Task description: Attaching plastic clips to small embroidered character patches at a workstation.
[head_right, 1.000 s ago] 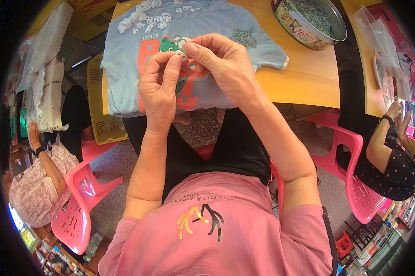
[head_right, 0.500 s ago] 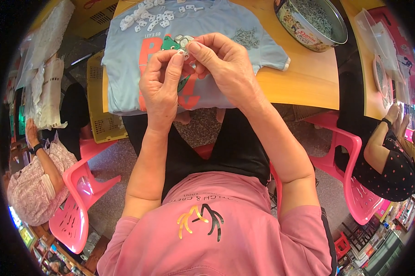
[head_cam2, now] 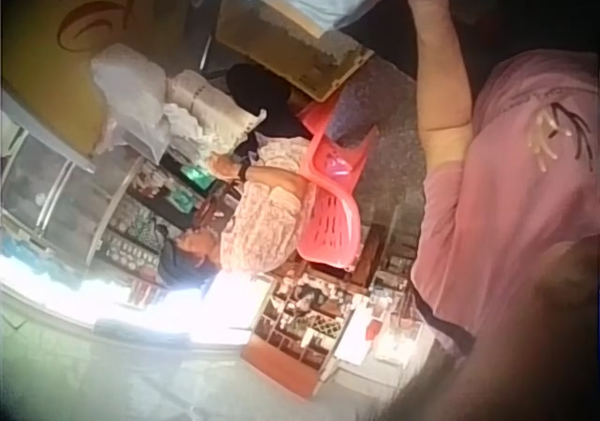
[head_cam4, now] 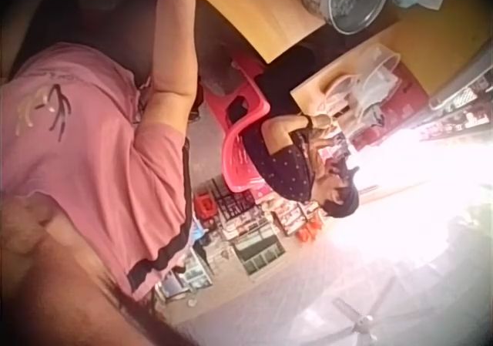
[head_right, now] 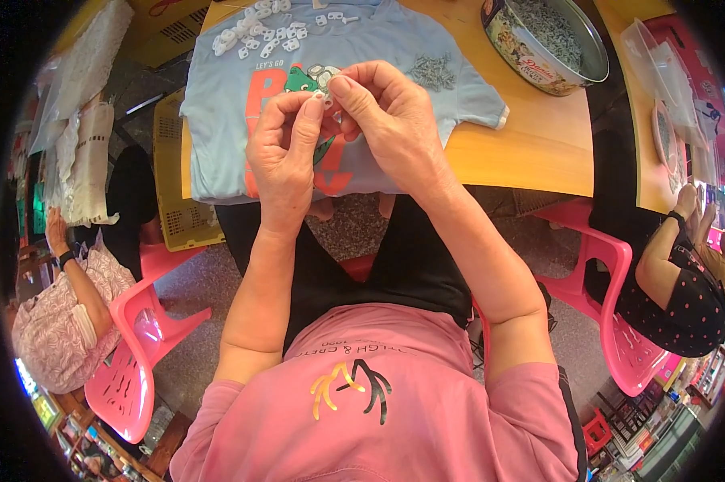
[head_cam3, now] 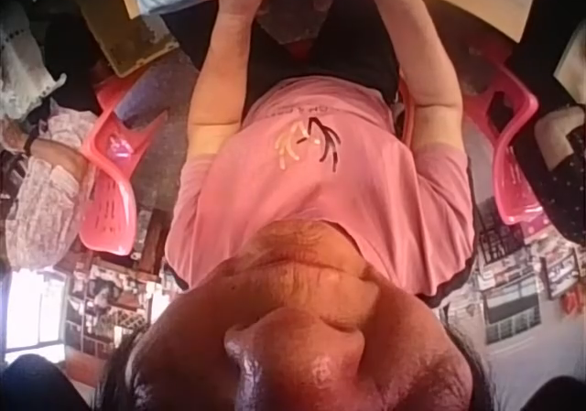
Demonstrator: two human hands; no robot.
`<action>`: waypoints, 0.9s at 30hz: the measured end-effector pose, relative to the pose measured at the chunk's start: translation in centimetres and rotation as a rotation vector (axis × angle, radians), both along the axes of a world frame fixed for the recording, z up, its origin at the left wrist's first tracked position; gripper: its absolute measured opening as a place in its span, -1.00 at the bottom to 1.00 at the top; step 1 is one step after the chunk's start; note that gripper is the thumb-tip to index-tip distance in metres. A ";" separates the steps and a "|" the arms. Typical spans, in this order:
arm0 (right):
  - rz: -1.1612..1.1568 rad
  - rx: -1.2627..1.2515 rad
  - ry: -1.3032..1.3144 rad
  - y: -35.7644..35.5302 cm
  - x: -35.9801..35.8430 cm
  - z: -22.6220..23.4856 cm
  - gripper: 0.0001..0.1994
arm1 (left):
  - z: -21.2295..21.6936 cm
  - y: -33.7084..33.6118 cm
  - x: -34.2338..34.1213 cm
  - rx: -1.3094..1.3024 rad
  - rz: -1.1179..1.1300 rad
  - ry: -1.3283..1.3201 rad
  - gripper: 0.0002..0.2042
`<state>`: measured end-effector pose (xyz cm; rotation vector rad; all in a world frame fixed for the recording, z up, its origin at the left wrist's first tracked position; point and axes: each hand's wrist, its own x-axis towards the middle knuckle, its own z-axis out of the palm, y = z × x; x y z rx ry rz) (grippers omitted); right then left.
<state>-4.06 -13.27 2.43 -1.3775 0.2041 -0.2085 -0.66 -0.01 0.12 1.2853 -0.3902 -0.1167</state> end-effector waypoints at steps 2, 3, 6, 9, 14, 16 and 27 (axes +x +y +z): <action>0.001 -0.036 -0.004 0.1 0.0 0.1 -0.80 | 0.0 0.0 0.0 -0.015 -0.004 0.002 -0.91; -0.016 -0.062 -0.011 0.2 0.0 0.2 -0.80 | -0.1 0.1 0.0 -0.003 -0.002 -0.002 -0.92; -0.041 -0.110 -0.024 0.4 0.0 0.3 -0.80 | -0.2 0.0 0.0 -0.004 0.002 -0.007 -0.93; -0.056 -0.144 -0.027 0.4 0.0 0.4 -0.80 | -0.1 0.0 0.0 -0.017 -0.006 -0.009 -0.93; -0.087 -0.162 -0.025 0.7 0.1 0.1 -0.80 | 0.0 0.0 0.0 0.009 0.007 -0.014 -0.94; -0.089 -0.184 -0.045 0.7 0.1 0.1 -0.80 | -0.1 0.0 0.0 -0.001 0.003 -0.001 -0.93; -0.120 -0.195 -0.053 1.6 0.2 -0.3 -0.84 | -0.7 0.0 0.1 0.024 0.036 0.028 -0.94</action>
